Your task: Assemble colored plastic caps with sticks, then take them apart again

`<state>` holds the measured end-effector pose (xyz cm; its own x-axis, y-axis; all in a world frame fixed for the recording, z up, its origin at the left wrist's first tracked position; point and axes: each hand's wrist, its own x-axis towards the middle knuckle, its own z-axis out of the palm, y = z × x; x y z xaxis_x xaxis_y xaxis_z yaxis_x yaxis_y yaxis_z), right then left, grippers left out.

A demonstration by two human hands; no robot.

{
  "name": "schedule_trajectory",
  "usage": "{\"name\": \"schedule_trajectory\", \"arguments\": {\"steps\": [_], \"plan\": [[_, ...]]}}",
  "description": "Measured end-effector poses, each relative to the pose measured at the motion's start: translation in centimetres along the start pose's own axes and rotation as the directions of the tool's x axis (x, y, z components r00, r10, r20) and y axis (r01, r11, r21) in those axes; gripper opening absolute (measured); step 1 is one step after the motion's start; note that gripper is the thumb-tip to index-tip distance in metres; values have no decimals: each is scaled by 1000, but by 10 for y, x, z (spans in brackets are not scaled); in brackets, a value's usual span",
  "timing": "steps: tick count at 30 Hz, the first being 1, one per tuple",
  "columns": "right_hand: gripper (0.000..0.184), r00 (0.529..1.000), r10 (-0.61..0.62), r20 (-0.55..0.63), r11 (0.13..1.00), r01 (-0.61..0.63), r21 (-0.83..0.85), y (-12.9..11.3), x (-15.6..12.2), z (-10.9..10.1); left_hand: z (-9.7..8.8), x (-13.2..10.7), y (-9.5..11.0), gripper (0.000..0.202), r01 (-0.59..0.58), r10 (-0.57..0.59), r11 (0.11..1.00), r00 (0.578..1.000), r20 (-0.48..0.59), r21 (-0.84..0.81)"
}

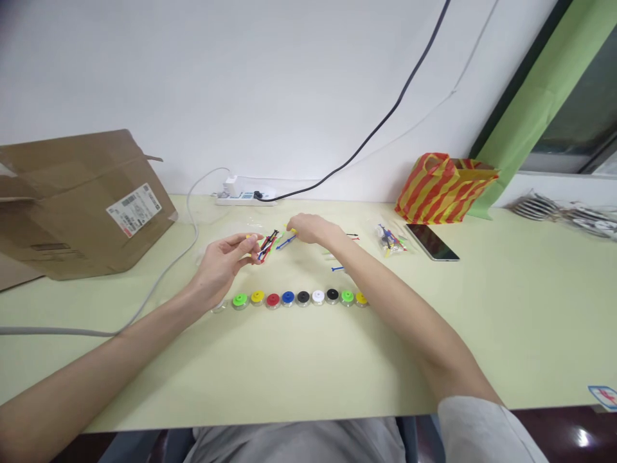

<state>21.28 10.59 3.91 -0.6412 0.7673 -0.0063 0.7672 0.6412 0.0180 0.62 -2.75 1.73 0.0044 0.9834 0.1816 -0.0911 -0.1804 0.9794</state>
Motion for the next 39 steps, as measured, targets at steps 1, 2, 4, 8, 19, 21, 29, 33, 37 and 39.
{"name": "schedule_trajectory", "arguments": {"steps": [1,2,4,8,19,21,29,33,37,39], "plan": [[42,1000,16,12,1000,-16,-4,1,1,2,0,0,0,43,1,-1,1000,1000,-1,4],[37,999,29,16,1000,-29,-3,2,2,4,1,-1,1,44,3,-3,1000,1000,0,6],[29,999,49,6,999,-49,6,5,3,6,1,-1,2,45,5,-5,1000,1000,3,5],[24,994,97,-41,995,-96,24,12,3,8,3,-2,3,47,15,-15,1000,1000,25,11],[32,974,141,-179,985,-121,120,20,-4,-6,5,-5,5,41,14,-13,1000,999,47,-25],[25,964,116,-238,980,-73,184,16,-8,-20,3,-4,4,40,9,-6,998,999,54,-60],[8,937,-144,-319,816,295,497,-41,-32,-65,-2,-2,3,45,14,-14,970,1000,2,-244],[11,923,-269,-275,790,375,486,-62,-36,-70,-1,-2,9,49,-24,9,965,998,-59,-261],[16,921,-259,-292,818,370,441,-69,-37,-71,-2,-2,12,49,-49,27,967,996,-89,-249],[17,923,-231,-309,829,353,435,-69,-39,-71,-2,-2,12,49,-51,28,965,995,-93,-256]]}}
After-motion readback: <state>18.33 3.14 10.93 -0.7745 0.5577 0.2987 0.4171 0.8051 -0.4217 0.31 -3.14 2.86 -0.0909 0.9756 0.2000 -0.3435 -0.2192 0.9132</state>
